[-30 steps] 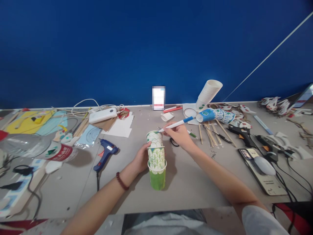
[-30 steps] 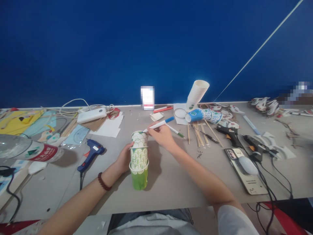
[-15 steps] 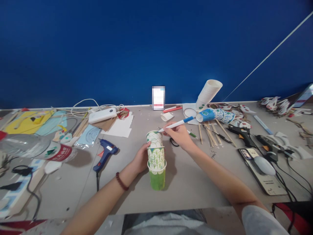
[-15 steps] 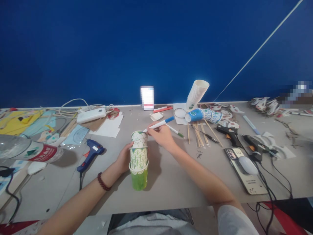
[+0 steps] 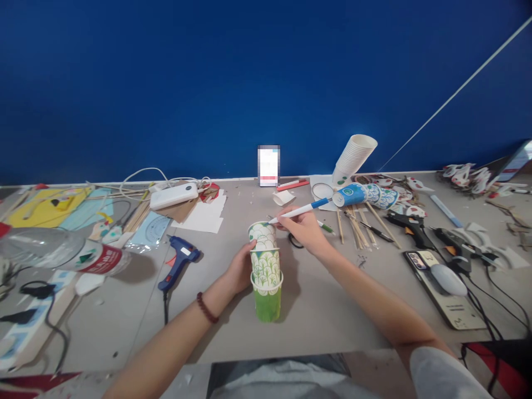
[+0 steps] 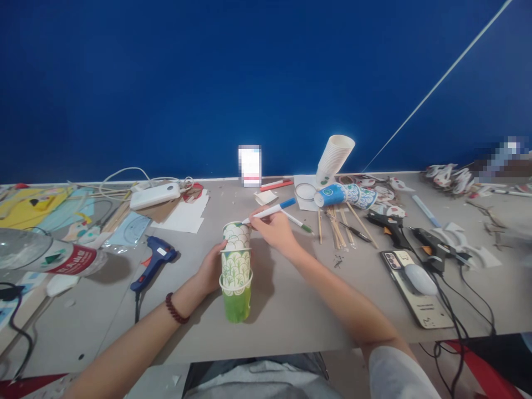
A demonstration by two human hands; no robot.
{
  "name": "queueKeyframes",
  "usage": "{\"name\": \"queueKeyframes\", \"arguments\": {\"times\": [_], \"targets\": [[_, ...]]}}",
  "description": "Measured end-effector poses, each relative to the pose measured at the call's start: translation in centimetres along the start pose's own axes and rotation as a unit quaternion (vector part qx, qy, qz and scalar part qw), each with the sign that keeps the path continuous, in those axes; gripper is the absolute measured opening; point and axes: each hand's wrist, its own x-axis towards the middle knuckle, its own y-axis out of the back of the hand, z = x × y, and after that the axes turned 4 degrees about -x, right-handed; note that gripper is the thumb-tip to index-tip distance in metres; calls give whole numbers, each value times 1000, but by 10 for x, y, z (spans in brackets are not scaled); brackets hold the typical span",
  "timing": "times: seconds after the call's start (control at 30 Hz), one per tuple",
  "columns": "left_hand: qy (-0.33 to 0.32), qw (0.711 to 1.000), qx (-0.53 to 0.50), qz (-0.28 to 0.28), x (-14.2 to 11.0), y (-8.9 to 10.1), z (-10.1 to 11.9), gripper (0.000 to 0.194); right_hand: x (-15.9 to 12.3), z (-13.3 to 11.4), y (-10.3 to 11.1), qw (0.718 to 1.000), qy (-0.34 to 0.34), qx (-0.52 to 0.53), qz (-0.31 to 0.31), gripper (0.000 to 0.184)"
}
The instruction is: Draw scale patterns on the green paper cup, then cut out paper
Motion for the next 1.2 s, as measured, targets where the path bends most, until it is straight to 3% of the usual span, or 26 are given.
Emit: {"name": "queueKeyframes", "arguments": {"times": [0.2, 0.57, 0.83, 1.2], "targets": [[1, 1000, 0, -10, -1, -1, 0, 39, 1, 1, 1, 1000, -20, 16, 8, 11], [2, 1000, 17, -3, -1, 0, 0, 42, 0, 2, 1, 1000, 1, 27, 9, 14], [-6, 999, 48, -6, -1, -1, -2, 43, -4, -2, -3, 997, 58, -45, 0, 15], [1, 999, 45, -7, 2, 5, -4, 45, -5, -1, -4, 994, 64, -92, -4, 15]]}}
